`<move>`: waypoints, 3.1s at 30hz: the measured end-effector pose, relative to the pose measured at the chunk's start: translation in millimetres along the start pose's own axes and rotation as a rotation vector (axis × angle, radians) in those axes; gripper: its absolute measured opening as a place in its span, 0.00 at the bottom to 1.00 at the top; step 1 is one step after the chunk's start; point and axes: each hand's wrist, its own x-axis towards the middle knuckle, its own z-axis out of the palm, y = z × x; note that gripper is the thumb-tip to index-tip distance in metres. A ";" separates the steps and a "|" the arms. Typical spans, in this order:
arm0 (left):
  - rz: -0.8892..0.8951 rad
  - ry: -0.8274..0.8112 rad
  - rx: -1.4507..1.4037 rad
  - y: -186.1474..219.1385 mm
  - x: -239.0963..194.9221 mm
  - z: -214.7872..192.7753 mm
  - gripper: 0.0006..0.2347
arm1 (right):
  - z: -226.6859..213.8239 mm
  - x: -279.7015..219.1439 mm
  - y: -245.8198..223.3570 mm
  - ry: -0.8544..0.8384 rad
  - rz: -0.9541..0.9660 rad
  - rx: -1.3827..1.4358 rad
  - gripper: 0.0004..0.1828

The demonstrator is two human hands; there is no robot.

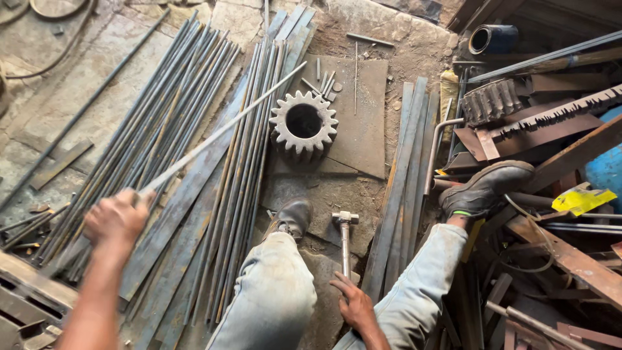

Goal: The person hits a large metal gear and metal rods with a hammer.

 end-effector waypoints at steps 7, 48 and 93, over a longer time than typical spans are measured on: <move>0.223 0.005 0.161 -56.9 85.1 -74.8 0.23 | 11.7 2.9 15.6 -0.093 0.039 -0.101 0.28; -0.217 -0.289 -0.141 -25.8 -14.1 30.8 0.31 | 35.0 29.8 56.1 -0.010 0.181 0.064 0.27; 0.001 -0.773 -1.300 285.7 79.6 130.8 0.12 | 46.0 31.8 67.3 -0.023 0.217 0.047 0.22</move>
